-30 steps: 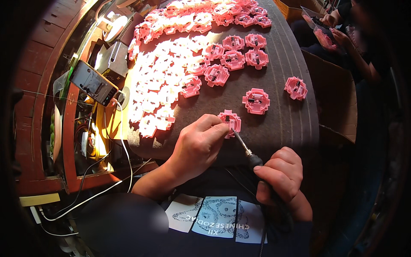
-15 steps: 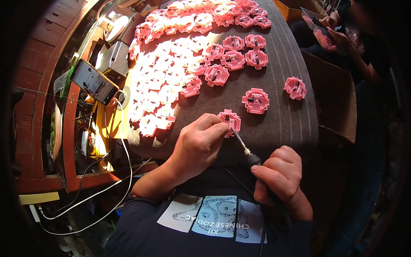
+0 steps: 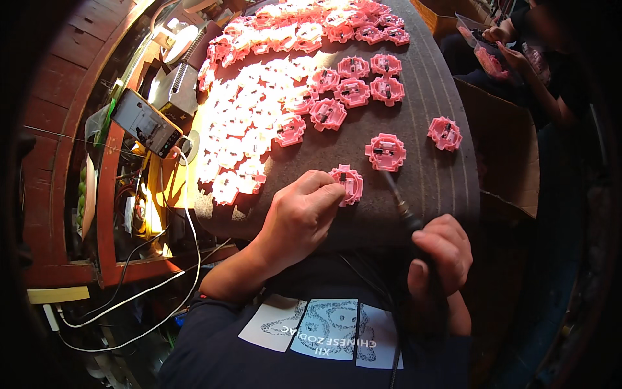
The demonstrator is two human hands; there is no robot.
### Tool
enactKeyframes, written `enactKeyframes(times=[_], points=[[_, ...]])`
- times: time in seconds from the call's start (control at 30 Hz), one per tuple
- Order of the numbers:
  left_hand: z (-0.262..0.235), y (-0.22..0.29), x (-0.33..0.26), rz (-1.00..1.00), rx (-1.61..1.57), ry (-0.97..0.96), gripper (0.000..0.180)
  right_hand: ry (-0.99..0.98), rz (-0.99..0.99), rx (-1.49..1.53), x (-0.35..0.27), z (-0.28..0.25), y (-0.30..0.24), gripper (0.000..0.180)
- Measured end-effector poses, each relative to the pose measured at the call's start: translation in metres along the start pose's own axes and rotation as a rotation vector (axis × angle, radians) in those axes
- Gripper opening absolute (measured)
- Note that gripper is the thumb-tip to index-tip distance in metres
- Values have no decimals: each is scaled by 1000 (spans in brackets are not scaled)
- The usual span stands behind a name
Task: The person uses a soldering iron to attach small components to pink plastic flower-shaped items on a table. They pick up each item, apply heat to specific points, and place the finished pieces back on the table.
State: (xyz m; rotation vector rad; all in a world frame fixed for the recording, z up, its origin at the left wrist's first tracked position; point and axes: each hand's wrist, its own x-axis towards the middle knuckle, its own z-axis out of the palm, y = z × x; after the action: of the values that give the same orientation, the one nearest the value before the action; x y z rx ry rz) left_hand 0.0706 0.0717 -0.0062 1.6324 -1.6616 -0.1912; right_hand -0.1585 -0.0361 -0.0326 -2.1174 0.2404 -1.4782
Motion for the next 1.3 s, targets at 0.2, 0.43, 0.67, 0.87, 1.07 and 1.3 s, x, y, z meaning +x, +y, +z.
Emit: enactKeyframes(times=[0.2,0.43,0.67,0.87,1.07,1.3], points=[[0,0,0,5,7,-2,23,111,59,-108,0,2,35,39],[1,-2,1,18,9,2,20,214,98,-139,7,18,48,33],[4,-3,-1,8,-8,13,19,247,180,-79,3,17,51,32],[0,-4,-3,-5,-9,24,17,270,94,-125,9,21,55,32],[7,-5,2,-2,20,6,11,284,79,-146,13,18,56,28],[5,-11,3,56,47,21,10,318,88,-98,13,21,63,29]])
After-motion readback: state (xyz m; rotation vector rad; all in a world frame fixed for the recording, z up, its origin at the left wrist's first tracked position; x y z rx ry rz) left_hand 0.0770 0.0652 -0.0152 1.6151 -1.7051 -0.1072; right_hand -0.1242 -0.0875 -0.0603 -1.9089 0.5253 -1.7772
